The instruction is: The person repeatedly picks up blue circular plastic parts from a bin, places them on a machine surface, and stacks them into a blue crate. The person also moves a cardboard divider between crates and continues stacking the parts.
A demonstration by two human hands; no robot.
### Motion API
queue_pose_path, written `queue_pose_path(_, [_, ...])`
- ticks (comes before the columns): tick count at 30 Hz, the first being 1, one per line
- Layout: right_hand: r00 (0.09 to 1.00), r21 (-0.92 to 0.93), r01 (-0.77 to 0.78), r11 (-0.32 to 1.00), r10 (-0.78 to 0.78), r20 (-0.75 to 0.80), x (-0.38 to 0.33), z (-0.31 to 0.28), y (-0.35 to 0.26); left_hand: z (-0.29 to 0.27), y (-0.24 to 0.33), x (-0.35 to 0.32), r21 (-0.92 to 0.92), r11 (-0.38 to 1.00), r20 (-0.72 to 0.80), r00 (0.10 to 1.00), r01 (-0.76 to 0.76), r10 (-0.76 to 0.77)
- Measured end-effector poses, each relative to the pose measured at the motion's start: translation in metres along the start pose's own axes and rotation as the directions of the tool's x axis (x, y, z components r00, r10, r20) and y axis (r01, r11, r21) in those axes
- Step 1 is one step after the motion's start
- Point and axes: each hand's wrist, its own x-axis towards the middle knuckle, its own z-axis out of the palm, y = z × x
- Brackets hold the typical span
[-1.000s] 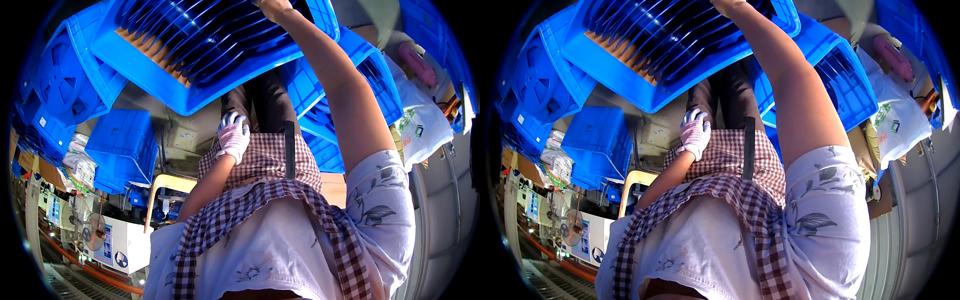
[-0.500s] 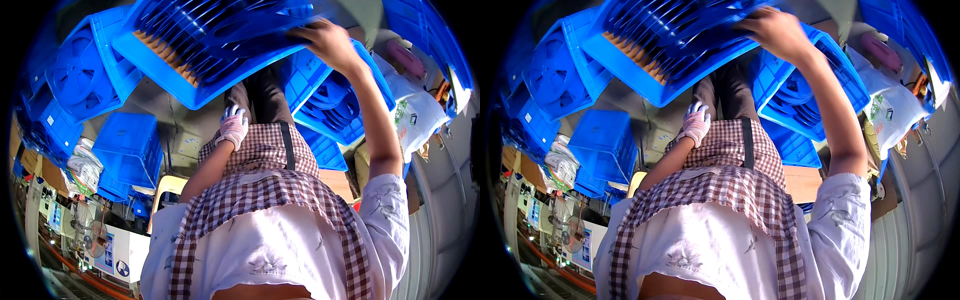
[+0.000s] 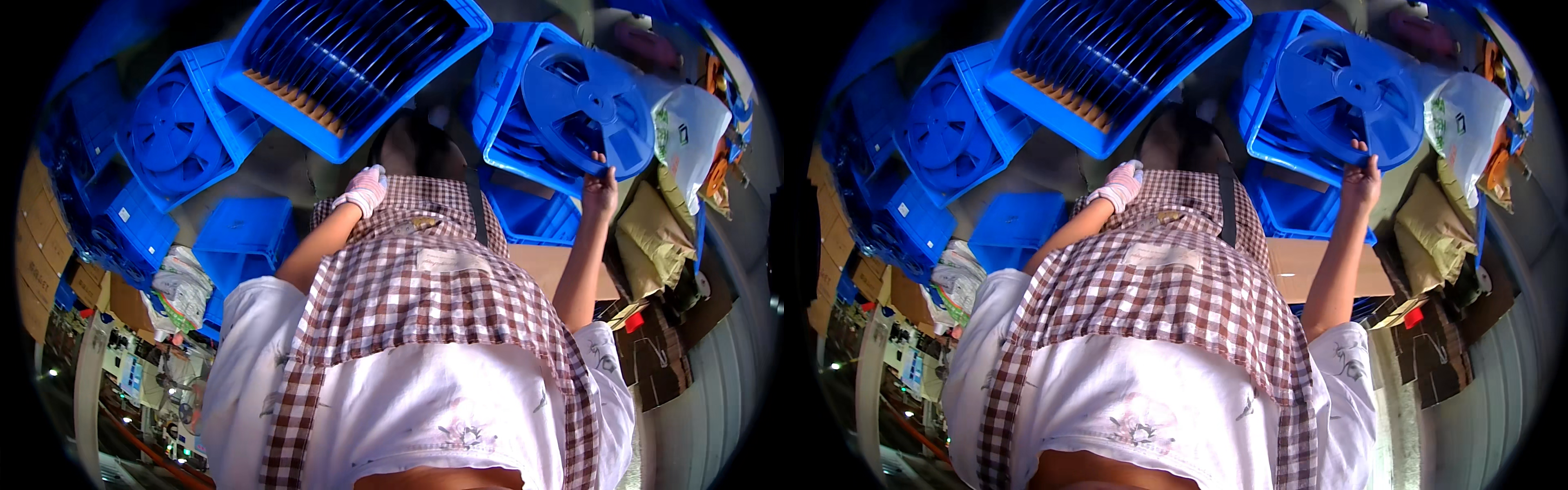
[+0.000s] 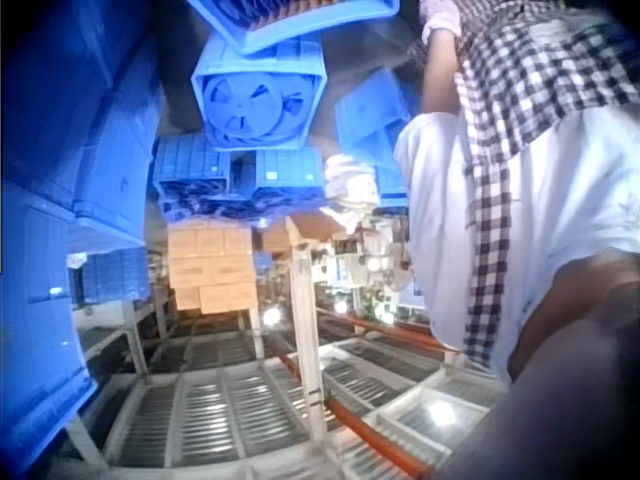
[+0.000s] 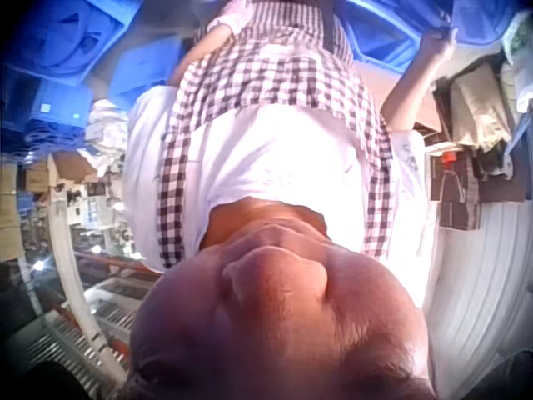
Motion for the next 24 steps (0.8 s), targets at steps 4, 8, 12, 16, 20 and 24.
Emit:
queue_pose_path(4, [0.964,0.163,-0.106,0.981,0.141,-0.227,-0.052,-0.017,0.05,-0.018,0.003,0.004,0.111,0.994,0.083,0.997,-0.013,0.003])
queue_pose_path(8, [0.943,0.233,-0.141,0.962,0.202,-0.264,-0.104,-0.039,0.08,-0.025,0.027,0.009,0.082,0.993,0.032,0.996,-0.08,0.078])
queue_pose_path(12, [0.948,0.305,-0.217,0.927,0.275,-0.159,-0.15,-0.029,0.123,-0.033,0.037,0.049,-0.427,0.895,-0.003,0.99,-0.131,0.143])
queue_pose_path(16, [0.988,0.311,-0.127,0.942,0.149,-0.048,-0.177,-0.049,0.139,-0.07,0.118,0.017,-0.941,0.166,0.332,0.897,0.294,0.292])
queue_pose_path(20, [0.989,0.318,-0.11,0.942,0.135,-0.057,-0.191,-0.033,0.134,-0.093,0.124,0.043,-0.918,0.355,0.345,0.802,0.178,0.488])
queue_pose_path(24, [0.998,0.352,-0.018,0.936,0.037,-0.048,-0.193,-0.036,0.123,-0.113,0.157,0.037,-0.883,0.451,0.352,0.821,0.133,0.449])
